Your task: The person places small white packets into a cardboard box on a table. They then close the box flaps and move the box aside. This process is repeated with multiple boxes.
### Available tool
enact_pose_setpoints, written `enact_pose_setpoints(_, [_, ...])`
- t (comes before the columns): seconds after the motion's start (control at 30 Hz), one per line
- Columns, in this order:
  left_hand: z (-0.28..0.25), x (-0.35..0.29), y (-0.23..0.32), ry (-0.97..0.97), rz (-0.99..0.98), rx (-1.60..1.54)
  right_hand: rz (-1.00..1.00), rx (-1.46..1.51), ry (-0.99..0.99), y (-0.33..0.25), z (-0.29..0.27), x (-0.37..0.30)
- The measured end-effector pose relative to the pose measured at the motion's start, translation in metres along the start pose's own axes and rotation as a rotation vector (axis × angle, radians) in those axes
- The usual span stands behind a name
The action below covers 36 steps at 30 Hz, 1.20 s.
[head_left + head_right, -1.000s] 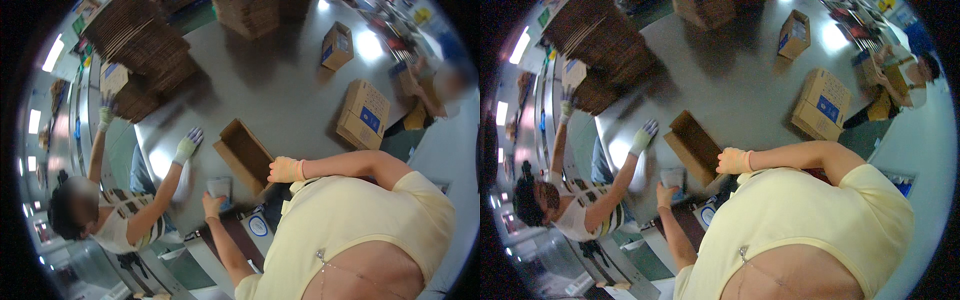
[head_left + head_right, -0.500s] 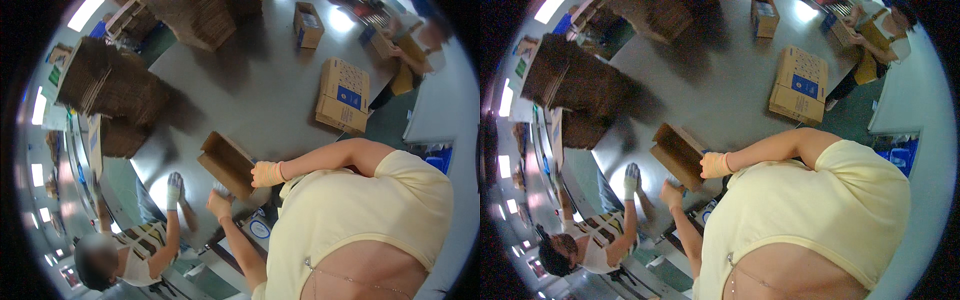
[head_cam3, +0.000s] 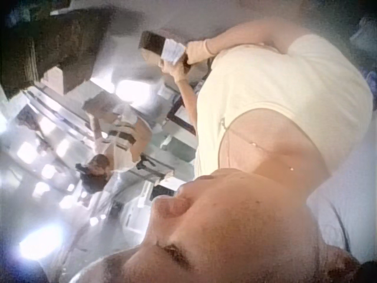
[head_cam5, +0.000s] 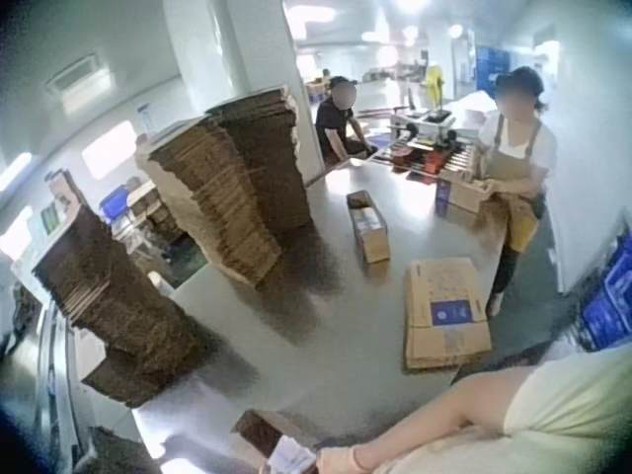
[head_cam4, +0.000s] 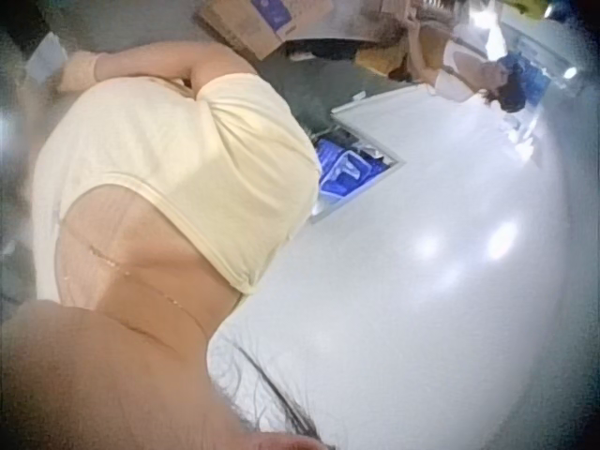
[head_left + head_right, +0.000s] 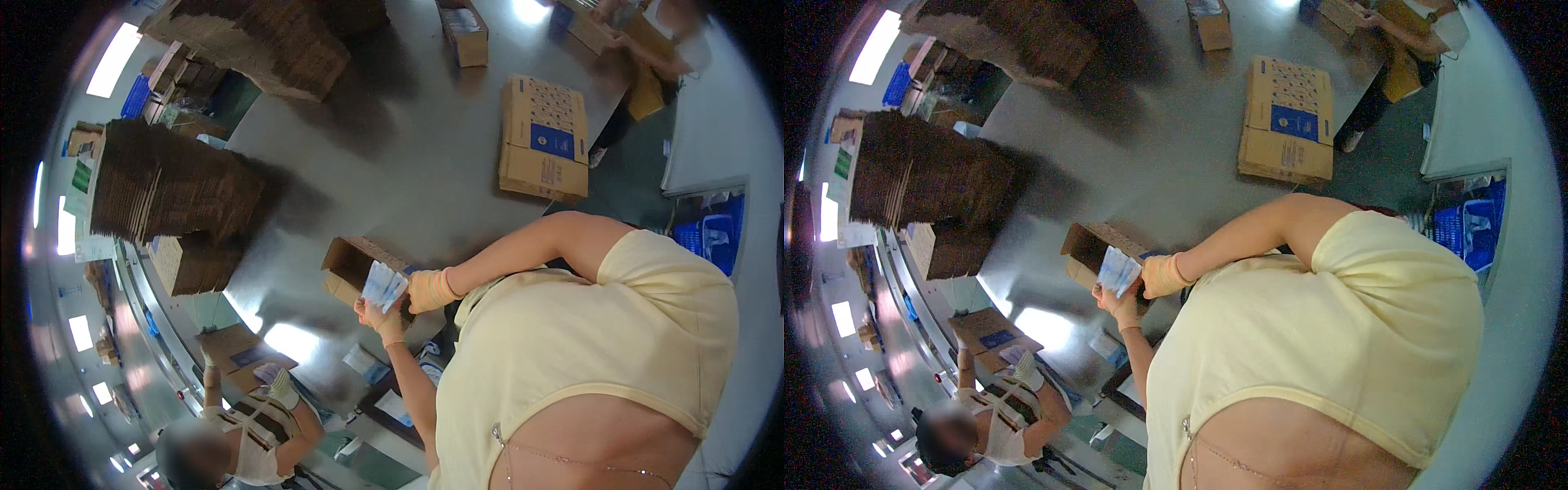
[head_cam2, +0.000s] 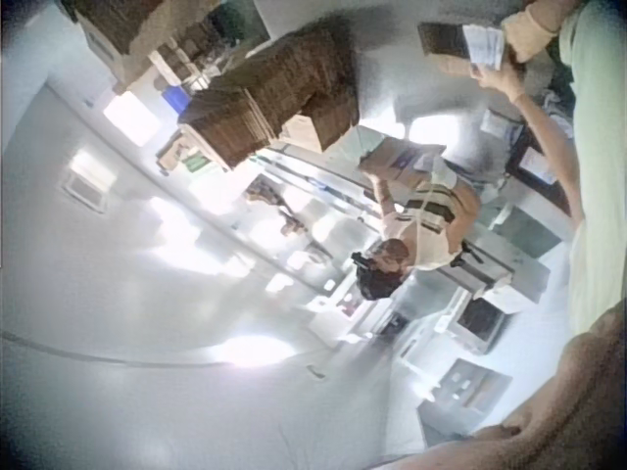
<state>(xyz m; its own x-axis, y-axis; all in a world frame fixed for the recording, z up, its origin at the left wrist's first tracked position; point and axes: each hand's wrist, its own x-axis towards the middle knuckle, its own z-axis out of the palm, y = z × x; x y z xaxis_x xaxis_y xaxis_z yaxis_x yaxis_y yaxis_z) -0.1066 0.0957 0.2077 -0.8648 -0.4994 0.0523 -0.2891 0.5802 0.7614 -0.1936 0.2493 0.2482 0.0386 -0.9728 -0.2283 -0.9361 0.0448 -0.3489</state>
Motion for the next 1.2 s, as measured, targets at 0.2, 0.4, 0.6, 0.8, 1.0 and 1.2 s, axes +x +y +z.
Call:
enact_pose_setpoints(0.2, [-0.008, 0.01, -0.014, -0.247, -0.014, 0.242, 0.201, 0.26, 0.057, -0.003, -0.004, -0.005])
enact_pose_setpoints(0.4, [-0.055, 0.051, 0.018, -0.293, 0.073, -0.179, 0.345, 0.41, 0.064, -0.012, -0.011, -0.008])
enact_pose_setpoints(0.6, [0.011, 0.073, 0.055, -0.572, -0.176, 0.76, 0.438, 0.45, 0.136, -0.013, -0.002, -0.001])
enact_pose_setpoints(0.8, [0.017, 0.052, 0.052, -0.774, -0.291, 0.47, 0.578, 0.498, 0.125, -0.014, 0.005, 0.005])
enact_pose_setpoints(1.0, [-0.013, -0.026, 0.064, 0.018, -0.07, -0.2, 0.105, -0.166, 0.062, -0.012, 0.0, -0.004])
enact_pose_setpoints(1.2, [-0.114, -0.201, -0.006, 0.477, -0.458, 0.146, 0.025, -0.203, -0.03, -0.018, -0.019, -0.008])
